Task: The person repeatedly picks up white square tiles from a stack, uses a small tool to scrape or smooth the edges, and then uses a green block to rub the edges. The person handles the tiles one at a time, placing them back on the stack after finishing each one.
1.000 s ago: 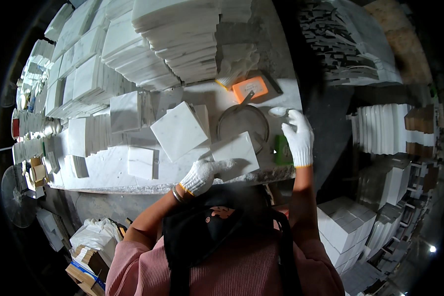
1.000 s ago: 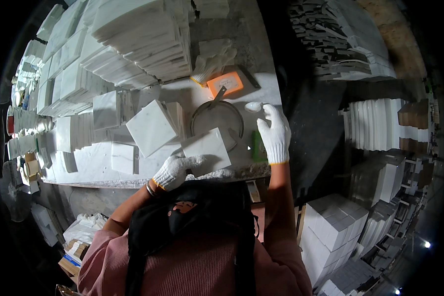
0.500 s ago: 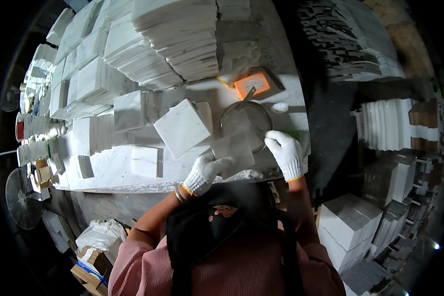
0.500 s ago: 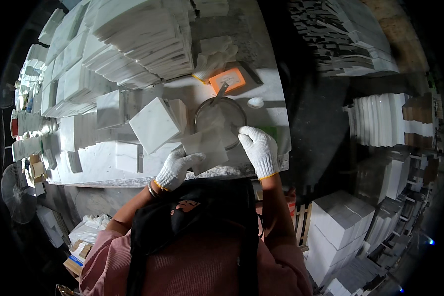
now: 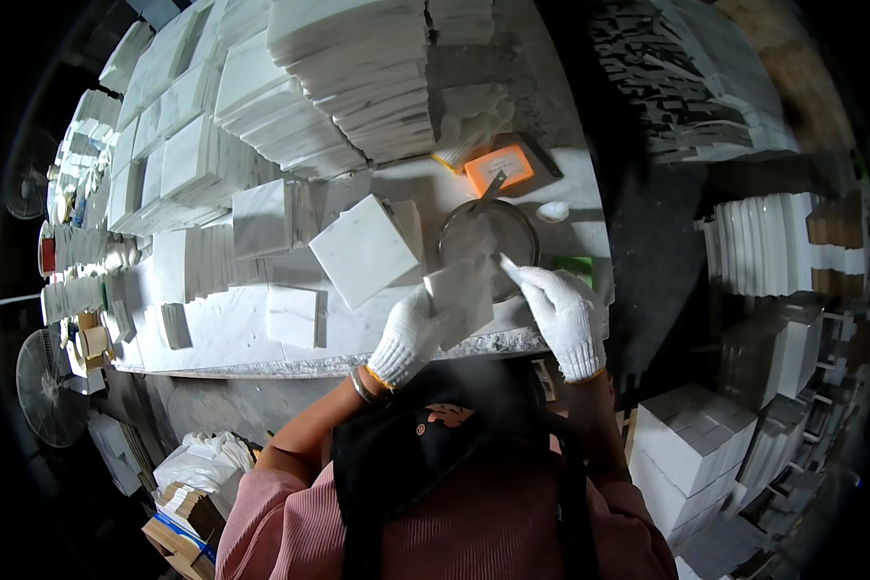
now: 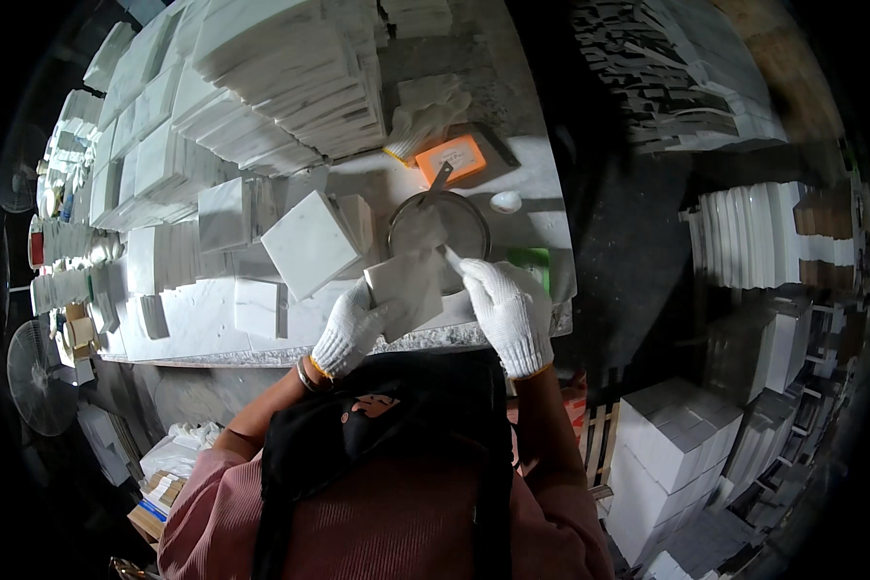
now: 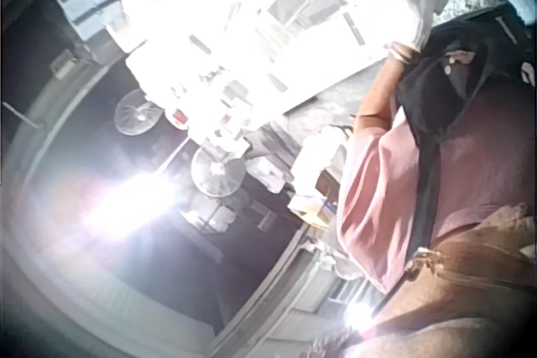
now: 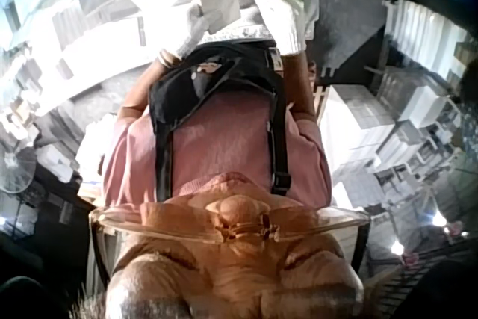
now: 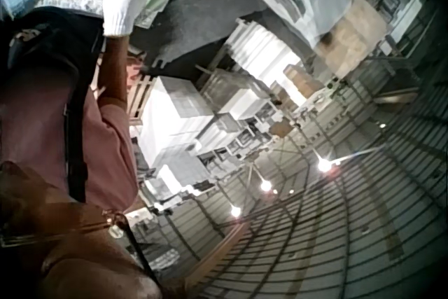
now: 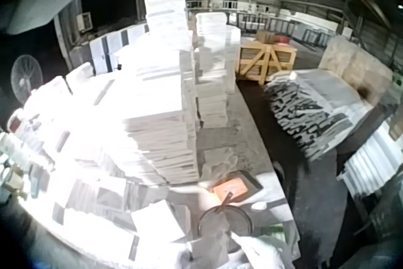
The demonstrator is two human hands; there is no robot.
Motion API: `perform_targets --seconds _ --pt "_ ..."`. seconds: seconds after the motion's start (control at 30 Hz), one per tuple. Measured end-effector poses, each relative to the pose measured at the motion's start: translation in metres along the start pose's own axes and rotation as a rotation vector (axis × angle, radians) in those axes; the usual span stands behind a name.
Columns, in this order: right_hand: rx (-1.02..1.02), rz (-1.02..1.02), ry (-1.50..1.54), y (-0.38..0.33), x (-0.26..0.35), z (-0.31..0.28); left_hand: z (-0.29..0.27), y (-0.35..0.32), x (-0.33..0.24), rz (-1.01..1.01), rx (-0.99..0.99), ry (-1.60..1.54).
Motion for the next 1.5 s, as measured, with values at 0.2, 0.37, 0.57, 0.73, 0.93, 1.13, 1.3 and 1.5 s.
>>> perform_targets --seconds 0.2,0.37,0.57,0.73,0.93,1.13,1.3,1.5 --pt "-0.033 -0.064 -0.269 -0.016 -0.033 -0.011 -0.005 -0.009 -0.056 0.336 -0.111 0.438" --pt "0.123 0.032 -0.429 -0.026 -0.034 0.005 -0.023 -0.011 -0.064 0.355 -0.095 0.439" --pt "0.203 0.043 -0.425 -0.036 -0.042 0.009 -0.071 -0.005 -0.069 0.144 -0.039 -0.316" --pt "0.097 0.1 -0.273 -0.029 -0.033 0.001 -0.117 0.013 -0.083 0.14 -0.013 -0.142" --pt "0.069 0.31 0.063 -0.014 0.004 0.003 -0.13 0.038 -0.074 0.411 -0.15 0.331" --pt "0.045 0.438 0.366 0.007 0.029 0.034 -0.131 0.025 -0.087 0.746 -0.307 0.571" --pt "0.107 0.38 0.402 0.033 0.04 0.064 -0.121 0.016 -0.043 0.812 -0.317 0.662" --pt "0.193 0.373 0.381 0.041 0.039 0.082 -0.117 0.017 -0.038 0.863 -0.336 0.633"
Point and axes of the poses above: each hand's wrist, its own y-axis towards the middle knuckle, its own z-axis out of the palm, x = y × z, the point moved 7 cm from there along y, towards the middle knuckle, and after that the axes turned 15 degrees about -x, right-handed, at the moved point
